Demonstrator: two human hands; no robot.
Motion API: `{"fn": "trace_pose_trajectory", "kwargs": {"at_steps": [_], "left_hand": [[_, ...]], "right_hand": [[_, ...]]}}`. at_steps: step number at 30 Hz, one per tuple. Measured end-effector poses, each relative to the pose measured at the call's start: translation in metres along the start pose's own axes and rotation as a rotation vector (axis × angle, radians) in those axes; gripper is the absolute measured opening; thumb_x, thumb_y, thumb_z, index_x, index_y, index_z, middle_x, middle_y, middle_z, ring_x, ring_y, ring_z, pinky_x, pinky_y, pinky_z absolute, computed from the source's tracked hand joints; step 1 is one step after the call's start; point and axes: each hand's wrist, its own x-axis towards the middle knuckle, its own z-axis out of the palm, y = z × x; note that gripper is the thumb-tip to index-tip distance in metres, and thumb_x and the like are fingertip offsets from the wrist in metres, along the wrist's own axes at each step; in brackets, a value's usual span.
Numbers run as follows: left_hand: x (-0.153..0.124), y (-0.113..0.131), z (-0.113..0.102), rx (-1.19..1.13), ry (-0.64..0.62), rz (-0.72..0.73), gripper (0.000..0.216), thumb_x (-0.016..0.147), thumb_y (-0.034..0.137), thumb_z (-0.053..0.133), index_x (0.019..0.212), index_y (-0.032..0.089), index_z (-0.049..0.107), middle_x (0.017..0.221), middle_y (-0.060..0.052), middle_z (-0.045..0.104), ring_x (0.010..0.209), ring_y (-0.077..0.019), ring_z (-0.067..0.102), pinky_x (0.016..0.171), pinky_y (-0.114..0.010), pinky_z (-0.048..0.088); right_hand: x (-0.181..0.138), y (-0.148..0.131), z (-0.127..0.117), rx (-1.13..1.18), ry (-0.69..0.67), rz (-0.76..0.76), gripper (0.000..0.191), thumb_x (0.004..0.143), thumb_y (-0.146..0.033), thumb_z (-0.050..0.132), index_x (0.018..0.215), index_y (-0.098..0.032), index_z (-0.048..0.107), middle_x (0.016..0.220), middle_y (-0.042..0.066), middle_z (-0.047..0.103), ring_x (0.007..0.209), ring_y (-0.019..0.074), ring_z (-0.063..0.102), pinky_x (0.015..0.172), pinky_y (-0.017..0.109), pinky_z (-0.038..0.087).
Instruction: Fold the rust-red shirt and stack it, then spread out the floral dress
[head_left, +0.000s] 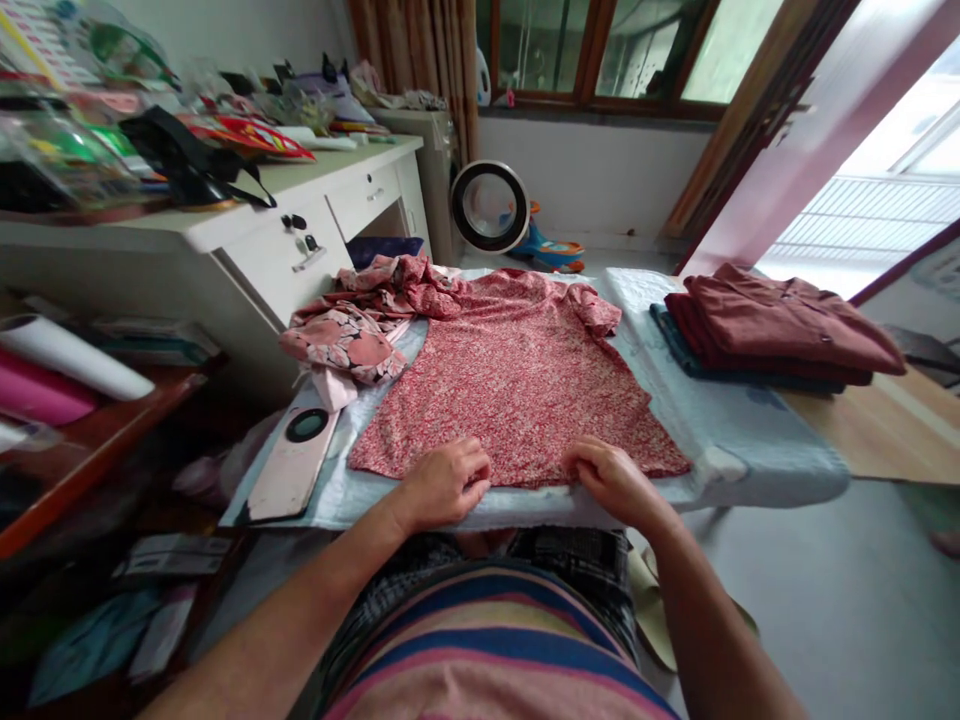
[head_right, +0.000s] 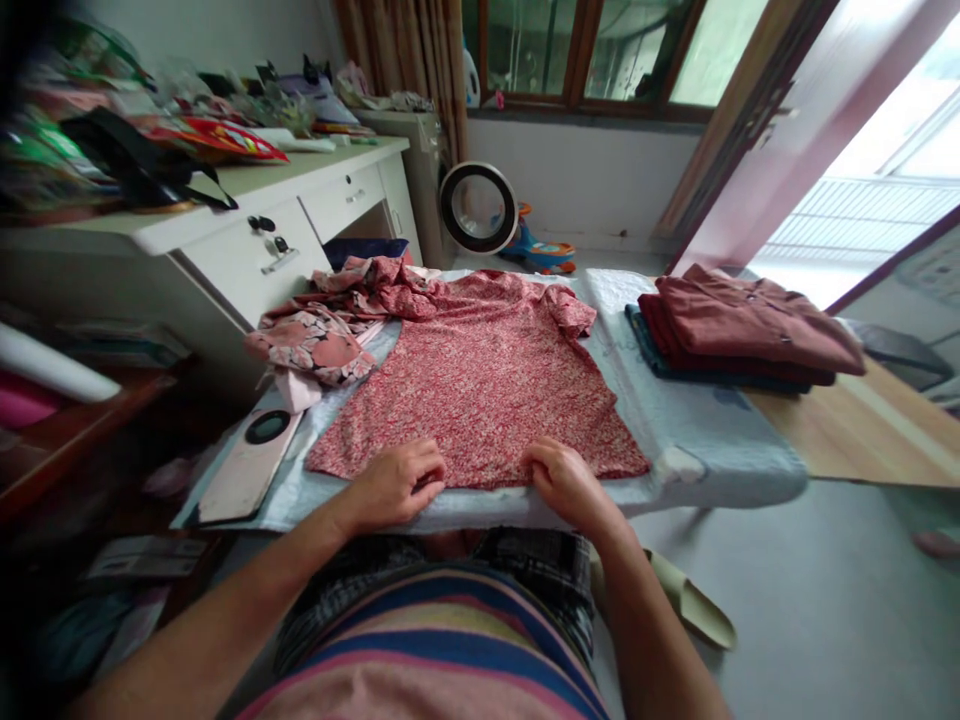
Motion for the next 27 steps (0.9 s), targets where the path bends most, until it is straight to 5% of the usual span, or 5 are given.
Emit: {"fn": "trace_pose_trajectory", "kwargs": {"at_steps": [10,27], "left_hand": [[0.049,0.033,0.029,-0.021,0.047,0.171,0.018,0.094,0.027,0.052,0.107,0.021,0.063,0.106,-0.006,0.06,0.099,-0.0202,0.054,0.088,-0.033,0.046],[0.048,0.031,0.043,-0.119,0.126,0.134,0.011,0.086,0.029,0.065,0.095,0.023,0.064,0.103,-0.003,0.06,0.098,-0.0192,0.055,0.085,-0.032,0.045]], "right_hand": [[-0.013,0.015,-0.005,-0.102,0.032,0.037,0.012,0.081,-0.009,0.057,0.082,-0.019,0.064,0.088,0.003,0.057,0.088,0.0185,0.05,0.082,0.031,0.04],[-0.02,0.01,-0.01,-0.056,0.018,0.012,0.015,0.087,-0.01,0.056,0.078,-0.019,0.064,0.086,0.003,0.058,0.086,0.0168,0.051,0.08,0.028,0.04]]}}
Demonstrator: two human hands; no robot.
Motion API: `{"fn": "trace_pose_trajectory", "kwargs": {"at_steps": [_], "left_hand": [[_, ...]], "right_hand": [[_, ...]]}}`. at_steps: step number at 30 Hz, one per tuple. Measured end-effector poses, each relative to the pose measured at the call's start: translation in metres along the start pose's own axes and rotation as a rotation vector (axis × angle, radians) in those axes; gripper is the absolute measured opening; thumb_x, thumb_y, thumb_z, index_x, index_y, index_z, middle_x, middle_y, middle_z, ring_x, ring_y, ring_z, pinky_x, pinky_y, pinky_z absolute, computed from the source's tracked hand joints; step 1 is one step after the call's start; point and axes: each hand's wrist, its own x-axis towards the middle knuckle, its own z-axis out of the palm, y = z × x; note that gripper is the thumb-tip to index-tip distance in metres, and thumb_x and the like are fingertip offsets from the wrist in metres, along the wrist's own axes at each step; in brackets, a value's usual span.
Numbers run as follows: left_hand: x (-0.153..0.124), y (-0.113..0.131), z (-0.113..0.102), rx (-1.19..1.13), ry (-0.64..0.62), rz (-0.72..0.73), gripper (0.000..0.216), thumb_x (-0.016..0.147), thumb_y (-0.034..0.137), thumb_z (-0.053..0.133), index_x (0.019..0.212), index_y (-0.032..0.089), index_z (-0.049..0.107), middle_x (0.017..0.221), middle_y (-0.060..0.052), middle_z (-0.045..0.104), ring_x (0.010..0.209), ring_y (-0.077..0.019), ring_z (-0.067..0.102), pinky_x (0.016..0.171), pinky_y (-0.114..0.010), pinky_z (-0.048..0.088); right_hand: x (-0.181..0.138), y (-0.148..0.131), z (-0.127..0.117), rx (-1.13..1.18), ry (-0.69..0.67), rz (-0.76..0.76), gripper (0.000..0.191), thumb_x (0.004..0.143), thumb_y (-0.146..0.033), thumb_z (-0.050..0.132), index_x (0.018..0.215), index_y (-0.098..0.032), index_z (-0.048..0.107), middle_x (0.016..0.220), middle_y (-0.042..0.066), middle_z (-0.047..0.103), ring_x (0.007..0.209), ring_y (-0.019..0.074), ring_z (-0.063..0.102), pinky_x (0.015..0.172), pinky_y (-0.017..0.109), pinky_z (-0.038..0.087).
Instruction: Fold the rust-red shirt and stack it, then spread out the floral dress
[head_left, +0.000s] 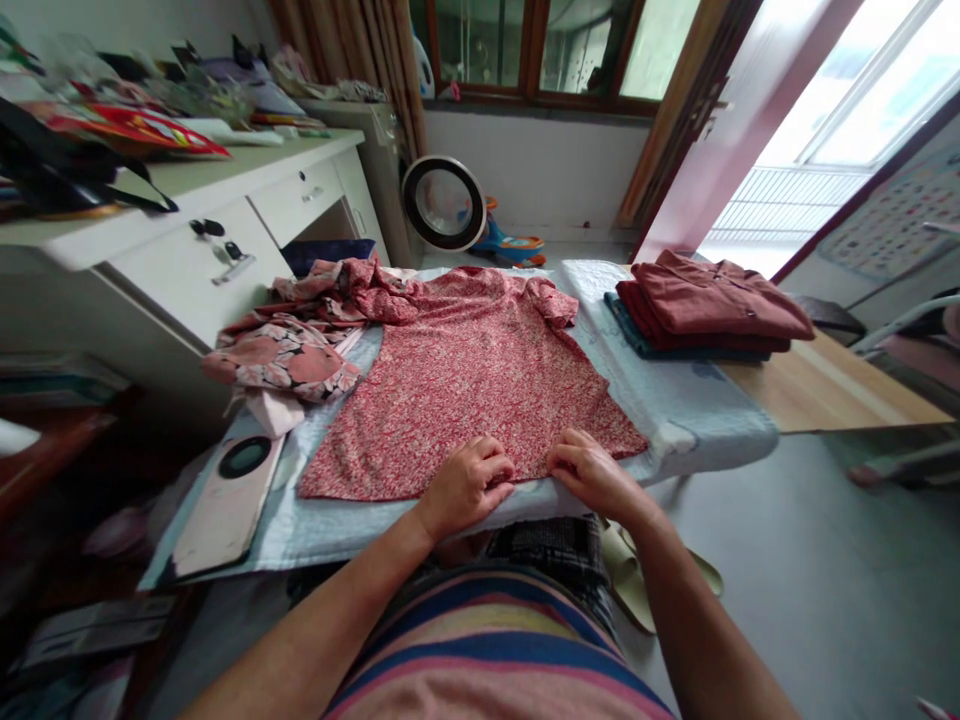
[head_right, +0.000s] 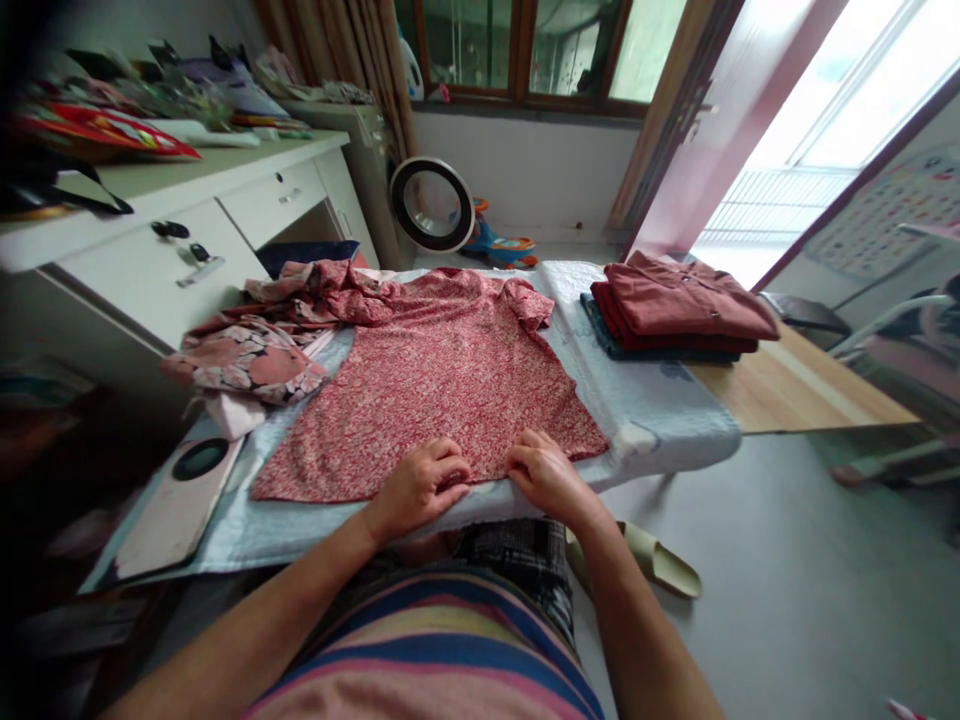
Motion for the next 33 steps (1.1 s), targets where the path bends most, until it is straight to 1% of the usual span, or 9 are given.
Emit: {"fn": "trace_pose_trajectory", "kwargs": {"at_steps": [3,5,8,12,20,25,29,31,33], "left_hand": [[-0.001,-0.001,0.001,0.01,-0.007,0.022,0.007,0.088,0.028,0.063,0.091,0.022,0.064,0.098,-0.003,0.061,0.096,-0.0195,0.055,0.084,-0.032,0.044],[-0.001,-0.001,0.002,0.018,-0.016,0.032,0.007,0.089,0.029,0.062,0.091,0.022,0.064,0.096,-0.003,0.062,0.095,-0.0199,0.054,0.083,-0.033,0.043],[0.0,-0.001,0.002,0.017,-0.029,0.033,0.007,0.09,0.028,0.061,0.091,0.022,0.064,0.094,-0.002,0.063,0.094,-0.0198,0.054,0.082,-0.032,0.043],[0.001,0.0,0.001,0.007,-0.049,0.023,0.007,0.09,0.028,0.061,0.09,0.022,0.065,0.093,-0.003,0.063,0.094,-0.0195,0.055,0.082,-0.032,0.043],[0.002,0.001,0.0,0.005,-0.061,0.011,0.006,0.09,0.027,0.061,0.09,0.022,0.065,0.094,-0.003,0.063,0.094,-0.02,0.055,0.083,-0.033,0.043],[0.001,0.002,-0.001,0.005,-0.063,0.01,0.007,0.091,0.028,0.06,0.092,0.023,0.064,0.095,-0.002,0.062,0.095,-0.0198,0.055,0.083,-0.033,0.042],[0.0,0.003,-0.001,0.005,-0.063,0.008,0.008,0.092,0.028,0.058,0.093,0.023,0.064,0.096,-0.003,0.062,0.095,-0.02,0.055,0.083,-0.033,0.042],[0.0,0.004,-0.002,0.007,-0.066,0.006,0.009,0.092,0.028,0.057,0.092,0.022,0.063,0.096,-0.003,0.062,0.095,-0.02,0.055,0.083,-0.033,0.042],[0.0,0.005,-0.002,0.011,-0.068,0.003,0.01,0.093,0.029,0.056,0.092,0.022,0.063,0.096,-0.003,0.062,0.094,-0.02,0.054,0.083,-0.034,0.041]], "right_hand": [[-0.004,0.005,-0.007,0.03,-0.019,0.009,0.014,0.085,-0.01,0.057,0.082,-0.02,0.066,0.089,0.003,0.059,0.09,0.0169,0.053,0.082,0.028,0.041],[-0.01,0.015,-0.014,0.009,0.011,0.05,0.016,0.084,-0.009,0.055,0.087,-0.02,0.067,0.092,0.004,0.06,0.092,0.0174,0.054,0.084,0.028,0.041],[-0.021,0.035,-0.024,-0.144,0.083,0.171,0.023,0.083,-0.008,0.052,0.094,-0.02,0.068,0.095,0.005,0.061,0.094,0.0189,0.053,0.087,0.03,0.04],[-0.031,0.053,-0.029,-0.308,0.122,0.295,0.032,0.08,-0.004,0.05,0.097,-0.021,0.071,0.099,0.006,0.062,0.096,0.0202,0.051,0.091,0.031,0.037],[-0.034,0.054,-0.033,-0.307,0.152,0.3,0.025,0.084,-0.01,0.051,0.085,-0.021,0.073,0.093,0.005,0.065,0.09,0.0199,0.052,0.086,0.03,0.039],[-0.041,0.055,-0.037,-0.269,0.103,0.31,0.031,0.08,-0.006,0.046,0.084,-0.021,0.073,0.089,0.004,0.066,0.087,0.0183,0.057,0.085,0.029,0.04],[-0.04,0.05,-0.044,-0.244,0.066,0.327,0.028,0.077,-0.007,0.046,0.079,-0.019,0.071,0.083,0.004,0.065,0.083,0.0176,0.059,0.081,0.028,0.042],[-0.032,0.046,-0.044,-0.268,0.095,0.325,0.024,0.081,-0.01,0.047,0.081,-0.019,0.07,0.085,0.005,0.064,0.084,0.0182,0.058,0.081,0.029,0.043],[-0.021,0.044,-0.041,-0.303,0.159,0.289,0.023,0.084,-0.013,0.049,0.092,-0.019,0.07,0.096,0.007,0.065,0.092,0.0197,0.058,0.086,0.03,0.043]]}}
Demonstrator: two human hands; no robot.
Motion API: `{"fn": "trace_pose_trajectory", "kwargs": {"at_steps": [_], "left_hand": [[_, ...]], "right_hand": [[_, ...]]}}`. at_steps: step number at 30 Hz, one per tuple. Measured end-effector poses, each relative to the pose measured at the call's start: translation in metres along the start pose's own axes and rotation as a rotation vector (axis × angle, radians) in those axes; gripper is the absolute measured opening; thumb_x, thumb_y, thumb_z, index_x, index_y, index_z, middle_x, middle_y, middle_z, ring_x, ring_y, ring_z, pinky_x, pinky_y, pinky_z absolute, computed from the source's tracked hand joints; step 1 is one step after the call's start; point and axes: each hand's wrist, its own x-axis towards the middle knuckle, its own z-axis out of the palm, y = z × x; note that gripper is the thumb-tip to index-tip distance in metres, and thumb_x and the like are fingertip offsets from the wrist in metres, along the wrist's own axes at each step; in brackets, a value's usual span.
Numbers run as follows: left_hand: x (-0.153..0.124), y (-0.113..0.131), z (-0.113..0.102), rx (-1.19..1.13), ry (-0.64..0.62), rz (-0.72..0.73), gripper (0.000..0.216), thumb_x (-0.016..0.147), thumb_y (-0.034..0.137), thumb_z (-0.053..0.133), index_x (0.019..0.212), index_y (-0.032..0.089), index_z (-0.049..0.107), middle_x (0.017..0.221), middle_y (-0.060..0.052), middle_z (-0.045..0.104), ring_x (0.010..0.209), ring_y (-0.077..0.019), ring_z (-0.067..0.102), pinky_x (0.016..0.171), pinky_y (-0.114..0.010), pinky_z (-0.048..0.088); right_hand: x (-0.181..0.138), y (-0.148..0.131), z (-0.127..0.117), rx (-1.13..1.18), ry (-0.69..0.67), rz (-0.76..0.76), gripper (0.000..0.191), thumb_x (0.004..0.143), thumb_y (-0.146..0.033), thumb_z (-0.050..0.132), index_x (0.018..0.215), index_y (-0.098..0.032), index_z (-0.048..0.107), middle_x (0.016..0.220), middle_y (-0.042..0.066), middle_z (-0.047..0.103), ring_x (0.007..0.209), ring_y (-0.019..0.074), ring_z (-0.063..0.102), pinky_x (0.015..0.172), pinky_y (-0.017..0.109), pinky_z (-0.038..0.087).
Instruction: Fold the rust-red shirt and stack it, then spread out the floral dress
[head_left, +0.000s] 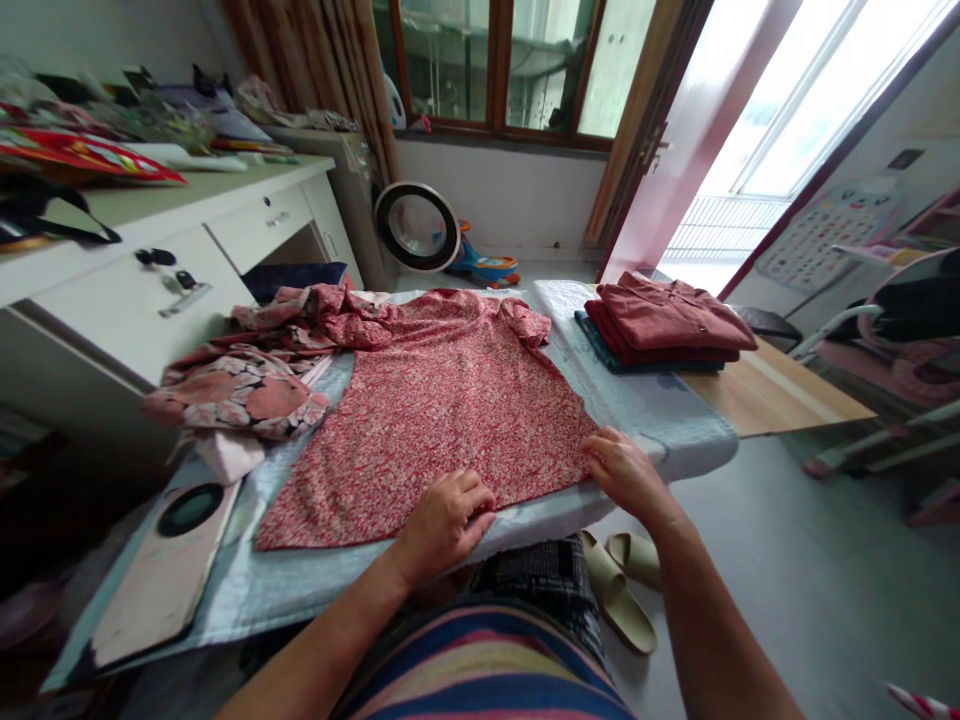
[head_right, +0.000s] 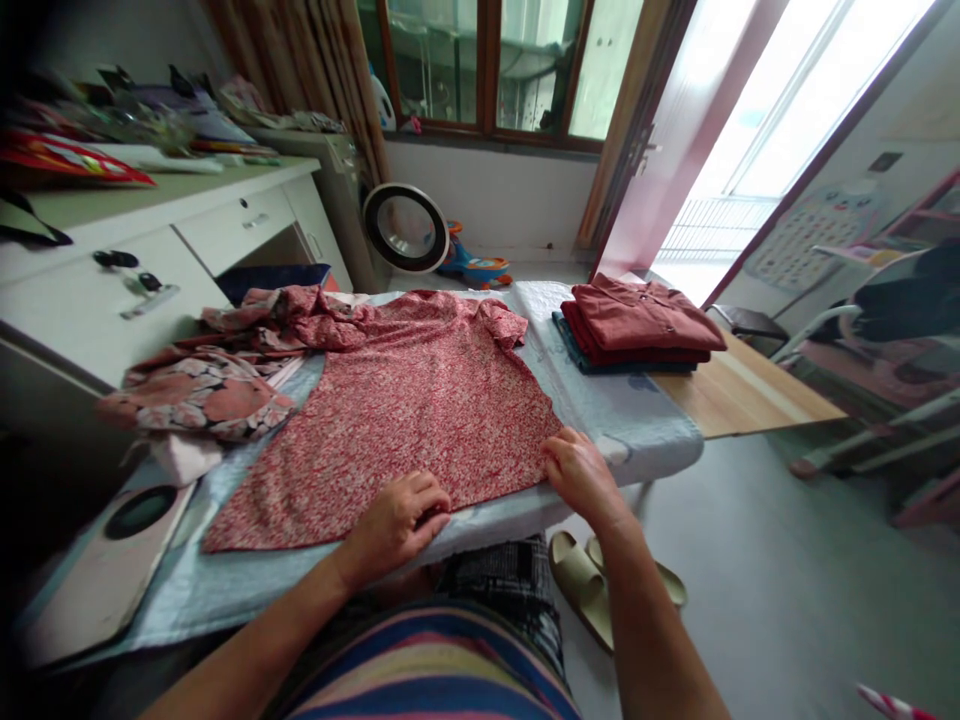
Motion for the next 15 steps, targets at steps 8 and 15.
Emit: {"fn": "trace_pose_trajectory", "kwargs": {"at_steps": [8,15], "left_hand": [[0.0,0.001,-0.001,-0.007,-0.005,-0.015,0.011,0.093,0.03,0.055,0.092,0.022,0.063,0.096,-0.004,0.061,0.094,-0.02,0.054,0.083,-0.034,0.042],[0.001,0.001,-0.001,-0.02,0.004,-0.017,0.009,0.091,0.029,0.056,0.092,0.022,0.062,0.095,-0.004,0.061,0.093,-0.0203,0.054,0.08,-0.033,0.043]], "right_hand": [[0.031,0.01,0.01,-0.066,-0.024,0.059,0.022,0.089,-0.015,0.046,0.096,-0.018,0.067,0.095,0.008,0.065,0.092,0.0191,0.059,0.086,0.028,0.043],[0.067,0.029,0.011,-0.072,0.106,0.187,0.039,0.089,-0.011,0.04,0.122,-0.014,0.059,0.109,0.015,0.069,0.103,0.0219,0.061,0.088,0.029,0.042]]}}
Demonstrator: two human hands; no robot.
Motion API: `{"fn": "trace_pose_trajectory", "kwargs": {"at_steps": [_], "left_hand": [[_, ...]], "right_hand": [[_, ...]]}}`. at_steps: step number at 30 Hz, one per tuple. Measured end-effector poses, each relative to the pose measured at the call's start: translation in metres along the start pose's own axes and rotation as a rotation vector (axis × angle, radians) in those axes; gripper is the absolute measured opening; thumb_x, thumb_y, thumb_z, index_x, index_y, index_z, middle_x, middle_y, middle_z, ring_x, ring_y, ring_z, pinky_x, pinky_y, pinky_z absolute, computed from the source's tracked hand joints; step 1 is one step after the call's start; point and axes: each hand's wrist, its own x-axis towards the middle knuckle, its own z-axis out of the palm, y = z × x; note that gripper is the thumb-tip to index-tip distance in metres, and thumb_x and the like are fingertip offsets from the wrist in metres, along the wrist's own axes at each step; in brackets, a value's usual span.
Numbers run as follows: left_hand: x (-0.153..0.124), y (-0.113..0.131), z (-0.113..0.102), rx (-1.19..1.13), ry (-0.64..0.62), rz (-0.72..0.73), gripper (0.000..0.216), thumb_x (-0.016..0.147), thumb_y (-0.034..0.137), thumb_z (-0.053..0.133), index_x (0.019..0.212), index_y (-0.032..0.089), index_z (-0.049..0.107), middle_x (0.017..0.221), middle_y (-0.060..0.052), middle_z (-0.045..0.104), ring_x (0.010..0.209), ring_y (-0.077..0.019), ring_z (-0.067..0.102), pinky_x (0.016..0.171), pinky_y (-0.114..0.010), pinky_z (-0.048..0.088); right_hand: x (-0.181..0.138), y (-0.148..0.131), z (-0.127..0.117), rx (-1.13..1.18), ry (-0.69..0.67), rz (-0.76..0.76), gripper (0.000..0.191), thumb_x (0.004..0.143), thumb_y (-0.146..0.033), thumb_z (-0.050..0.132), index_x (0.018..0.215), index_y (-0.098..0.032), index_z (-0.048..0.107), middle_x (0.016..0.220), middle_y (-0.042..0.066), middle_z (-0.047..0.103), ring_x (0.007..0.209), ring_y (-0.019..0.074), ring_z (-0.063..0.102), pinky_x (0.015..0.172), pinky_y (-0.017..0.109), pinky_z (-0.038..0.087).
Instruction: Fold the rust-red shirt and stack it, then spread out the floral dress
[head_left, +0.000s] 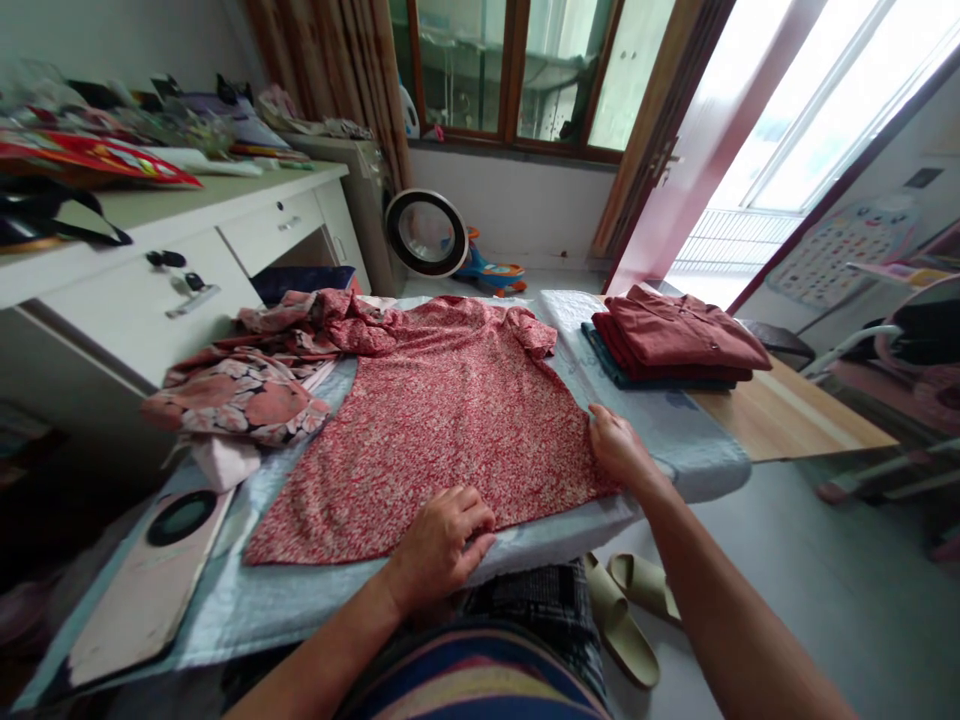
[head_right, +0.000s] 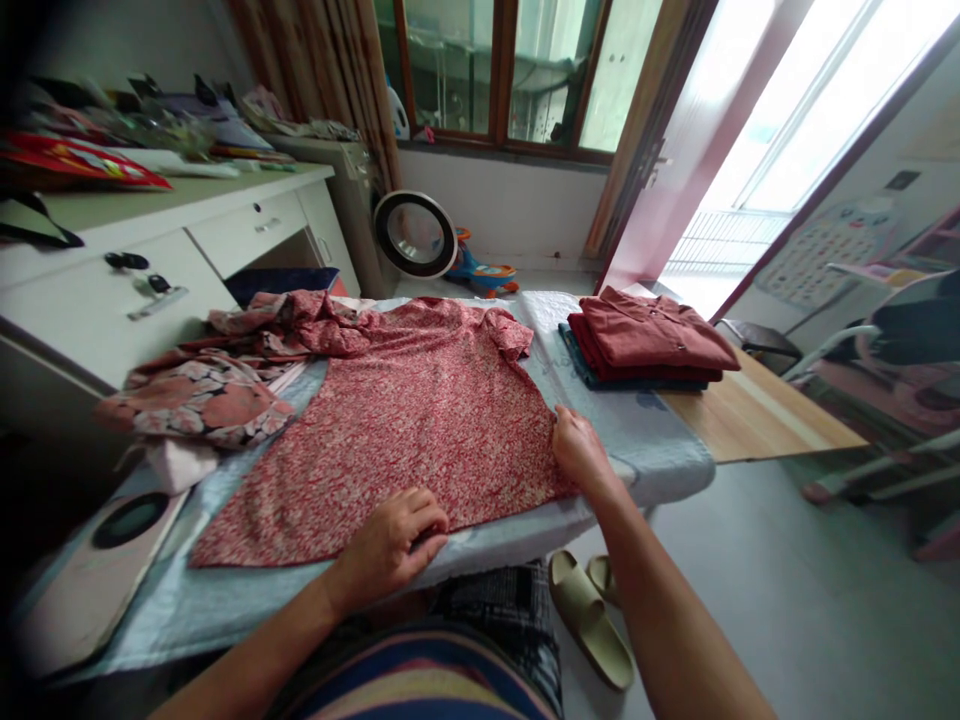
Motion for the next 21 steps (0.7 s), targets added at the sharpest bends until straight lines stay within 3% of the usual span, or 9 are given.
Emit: {"fn": "trace_pose_trajectory", "kwargs": {"at_steps": [3,6,11,15,18,21], "left_hand": [[-0.001,0.0,0.0,-0.005,-0.002,-0.009,0.009,0.091,0.029,0.056,0.092,0.022,0.062,0.095,-0.003,0.061,0.093,-0.0205,0.054,0.08,-0.034,0.042],[-0.001,0.001,-0.001,-0.01,-0.011,-0.021,0.009,0.09,0.029,0.057,0.093,0.022,0.062,0.095,-0.003,0.061,0.093,-0.0205,0.054,0.08,-0.034,0.042],[0.012,0.002,-0.012,-0.044,-0.063,0.001,0.013,0.092,0.031,0.055,0.089,0.021,0.062,0.092,-0.003,0.061,0.09,-0.0189,0.055,0.078,-0.031,0.044],[0.052,0.004,-0.016,0.032,0.017,0.087,0.019,0.096,0.029,0.047,0.096,0.021,0.064,0.105,-0.006,0.063,0.102,-0.021,0.055,0.093,-0.037,0.044],[0.098,0.003,-0.006,0.11,0.021,0.131,0.028,0.097,0.03,0.044,0.118,0.02,0.06,0.134,-0.007,0.057,0.124,-0.0231,0.049,0.107,-0.04,0.037],[0.143,-0.001,0.013,0.198,-0.056,0.114,0.042,0.097,0.03,0.041,0.135,0.016,0.051,0.151,-0.012,0.043,0.14,-0.0263,0.036,0.114,-0.044,0.029]], "right_hand": [[0.018,-0.009,0.003,-0.033,-0.053,0.109,0.036,0.09,-0.021,0.044,0.118,-0.01,0.062,0.105,0.017,0.07,0.099,0.0237,0.064,0.082,0.029,0.044],[0.029,-0.015,0.003,-0.087,-0.159,0.194,0.03,0.086,-0.031,0.05,0.095,-0.012,0.071,0.094,0.017,0.072,0.088,0.025,0.066,0.072,0.029,0.043],[0.033,-0.013,0.002,-0.094,-0.126,0.105,0.016,0.077,-0.022,0.054,0.075,-0.017,0.069,0.084,0.011,0.07,0.081,0.0201,0.062,0.068,0.026,0.04],[0.03,-0.008,0.004,0.016,-0.044,0.128,0.012,0.077,-0.022,0.053,0.075,-0.017,0.064,0.073,0.005,0.066,0.069,0.0161,0.056,0.062,0.025,0.036],[0.024,-0.004,0.004,0.139,-0.008,0.177,0.008,0.077,-0.022,0.054,0.078,-0.018,0.061,0.072,0.002,0.064,0.068,0.0149,0.054,0.061,0.024,0.036],[0.015,0.0,0.004,0.313,-0.065,0.252,0.026,0.077,-0.028,0.059,0.1,-0.016,0.059,0.069,-0.001,0.061,0.061,0.014,0.053,0.056,0.024,0.036]]}}
